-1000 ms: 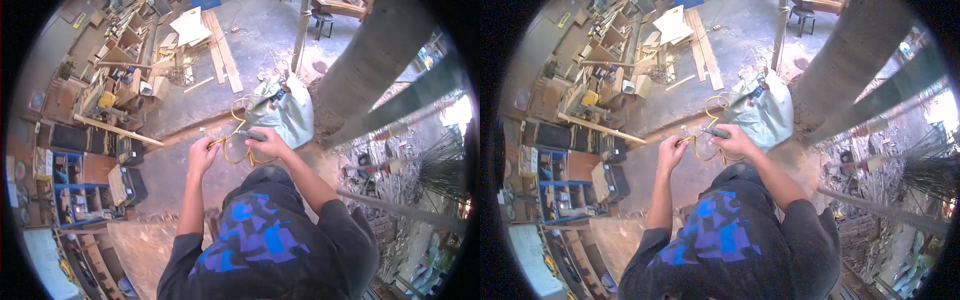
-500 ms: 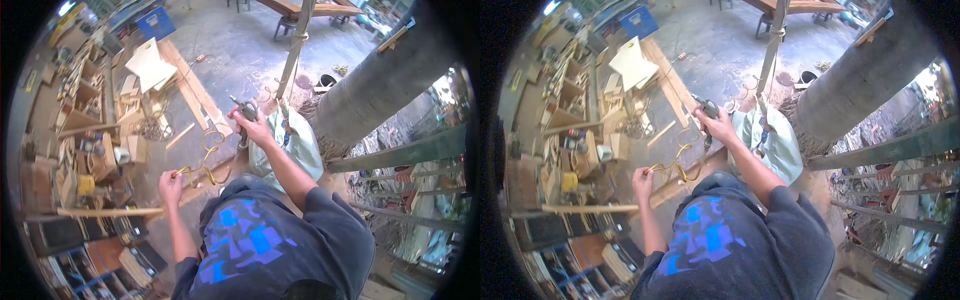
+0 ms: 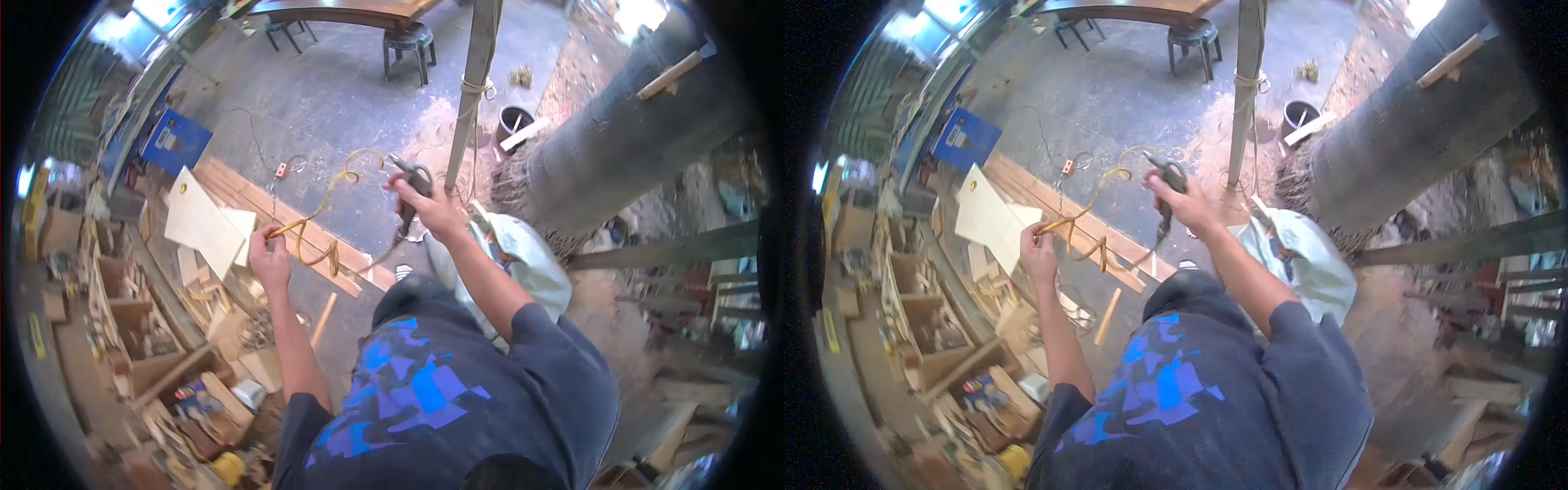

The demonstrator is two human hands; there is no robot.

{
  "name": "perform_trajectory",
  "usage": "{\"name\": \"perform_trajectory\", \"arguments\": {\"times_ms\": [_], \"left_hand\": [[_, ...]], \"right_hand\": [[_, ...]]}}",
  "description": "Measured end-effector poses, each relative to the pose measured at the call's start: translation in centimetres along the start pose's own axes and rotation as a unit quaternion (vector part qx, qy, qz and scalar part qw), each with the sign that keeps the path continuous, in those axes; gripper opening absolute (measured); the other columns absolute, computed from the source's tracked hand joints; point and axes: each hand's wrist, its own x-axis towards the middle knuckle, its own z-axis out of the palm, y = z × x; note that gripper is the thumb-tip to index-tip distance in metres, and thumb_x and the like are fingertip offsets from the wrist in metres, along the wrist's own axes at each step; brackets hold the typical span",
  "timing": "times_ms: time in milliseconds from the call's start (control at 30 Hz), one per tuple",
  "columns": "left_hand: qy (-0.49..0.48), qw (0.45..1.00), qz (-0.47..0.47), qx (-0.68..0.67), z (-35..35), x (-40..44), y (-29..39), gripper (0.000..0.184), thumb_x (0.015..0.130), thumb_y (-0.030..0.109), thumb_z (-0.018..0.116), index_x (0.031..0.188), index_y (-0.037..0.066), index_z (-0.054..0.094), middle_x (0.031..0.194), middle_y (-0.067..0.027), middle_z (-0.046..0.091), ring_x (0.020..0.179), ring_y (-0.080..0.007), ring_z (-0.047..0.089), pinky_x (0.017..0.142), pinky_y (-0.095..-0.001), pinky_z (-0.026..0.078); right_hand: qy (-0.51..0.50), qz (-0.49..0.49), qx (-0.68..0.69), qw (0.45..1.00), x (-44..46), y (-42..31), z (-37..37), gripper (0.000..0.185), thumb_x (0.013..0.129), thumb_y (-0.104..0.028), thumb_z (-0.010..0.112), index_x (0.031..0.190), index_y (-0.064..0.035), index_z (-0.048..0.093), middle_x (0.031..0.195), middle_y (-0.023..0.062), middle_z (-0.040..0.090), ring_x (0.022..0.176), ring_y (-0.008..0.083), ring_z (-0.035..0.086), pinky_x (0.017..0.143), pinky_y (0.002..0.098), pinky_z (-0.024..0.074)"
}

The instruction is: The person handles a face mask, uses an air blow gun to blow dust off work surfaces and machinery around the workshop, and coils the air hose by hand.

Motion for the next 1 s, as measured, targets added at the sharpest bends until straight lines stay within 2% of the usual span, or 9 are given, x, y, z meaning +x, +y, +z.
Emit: {"name": "perform_trajectory", "arguments": {"times_ms": [67,233,367,400,500,567,667,733,1000], "left_hand": [[-0.028,0.999,-0.028,-0.025,2.2,6.6,-1.2,0.010,0.083,0.003,0.063,0.094,0.002,0.063,0.087,-0.0074,0.061,0.083,-0.0191,0.058,0.079,-0.0316,0.046],[-0.139,0.989,-0.008,-0.037,11.9,19.6,-7.5,0.011,0.082,0.003,0.065,0.093,0.003,0.064,0.086,-0.0086,0.062,0.085,-0.0214,0.060,0.079,-0.0324,0.047],[-0.212,0.970,0.093,-0.075,23.6,29.0,-7.8,0.013,0.078,0.003,0.066,0.091,0.003,0.065,0.087,-0.0106,0.064,0.085,-0.0251,0.063,0.078,-0.0326,0.049],[-0.242,0.961,0.098,-0.095,26.8,31.4,-8.3,0.013,0.077,0.002,0.066,0.090,0.003,0.065,0.087,-0.0111,0.064,0.085,-0.0261,0.064,0.078,-0.0330,0.049],[-0.357,0.913,0.157,-0.119,35.6,38.3,-7.9,0.016,0.078,0.008,0.066,0.094,0.003,0.066,0.093,-0.0132,0.066,0.089,-0.0286,0.065,0.079,-0.0359,0.050],[-0.439,0.876,0.152,-0.131,40.3,42.0,-6.6,0.022,0.079,0.014,0.066,0.099,0.004,0.066,0.096,-0.0147,0.067,0.091,-0.0300,0.065,0.080,-0.0380,0.051],[-0.553,0.809,0.135,-0.150,47.7,47.6,-3.3,0.032,0.080,0.022,0.067,0.107,0.005,0.065,0.097,-0.0149,0.067,0.092,-0.0320,0.066,0.082,-0.0394,0.052],[-0.659,0.735,0.082,-0.139,52.2,50.9,-0.9,0.042,0.084,0.028,0.066,0.119,0.006,0.062,0.109,-0.0134,0.067,0.100,-0.0272,0.065,0.087,-0.0360,0.051],[-0.766,0.565,0.285,-0.110,76.1,58.1,4.9,0.058,0.083,0.042,0.065,0.131,0.010,0.054,0.129,-0.0164,0.057,0.121,-0.0324,0.053,0.101,-0.0419,0.043]], "right_hand": [[0.020,-0.046,-0.030,0.998,6.6,-0.1,1.9,0.022,0.093,-0.029,0.064,0.100,-0.0082,0.063,0.075,-0.0012,0.060,0.066,0.0082,0.054,0.061,0.0249,0.0444],[0.075,-0.191,-0.242,0.948,22.1,-1.5,3.2,0.021,0.092,-0.023,0.066,0.103,-0.0064,0.062,0.074,0.0009,0.058,0.067,0.0087,0.052,0.063,0.0265,0.0447],[0.128,-0.140,-0.185,0.964,33.3,-3.7,0.8,0.021,0.091,-0.018,0.067,0.107,-0.0058,0.062,0.079,0.0045,0.061,0.070,0.0104,0.054,0.065,0.0284,0.0461],[0.148,-0.176,-0.197,0.953,36.5,-3.9,-0.3,0.022,0.090,-0.018,0.068,0.107,-0.0058,0.062,0.079,0.0047,0.062,0.070,0.0105,0.055,0.065,0.0285,0.0464],[0.231,-0.240,-0.269,0.904,45.1,-5.4,-4.3,0.023,0.088,-0.016,0.069,0.107,-0.0056,0.063,0.082,0.0049,0.065,0.072,0.0103,0.057,0.066,0.0281,0.0477],[0.302,-0.148,-0.361,0.870,48.4,-9.5,-5.2,0.027,0.085,-0.012,0.071,0.110,-0.0067,0.065,0.084,0.0052,0.068,0.073,0.0104,0.060,0.068,0.0271,0.0492],[0.392,-0.160,-0.343,0.838,53.7,-12.4,-8.6,0.025,0.087,-0.008,0.068,0.111,-0.0026,0.065,0.088,0.0001,0.066,0.079,0.0085,0.058,0.073,0.0252,0.0475],[0.462,-0.153,-0.259,0.834,56.0,-13.9,-10.9,0.025,0.086,-0.007,0.068,0.111,-0.0013,0.066,0.089,0.0009,0.067,0.080,0.0089,0.059,0.073,0.0253,0.0477],[0.594,-0.110,-0.242,0.759,63.1,-23.1,-25.9,0.024,0.085,-0.009,0.068,0.106,0.0027,0.066,0.093,0.0030,0.068,0.086,0.0100,0.061,0.077,0.0242,0.0482]]}}
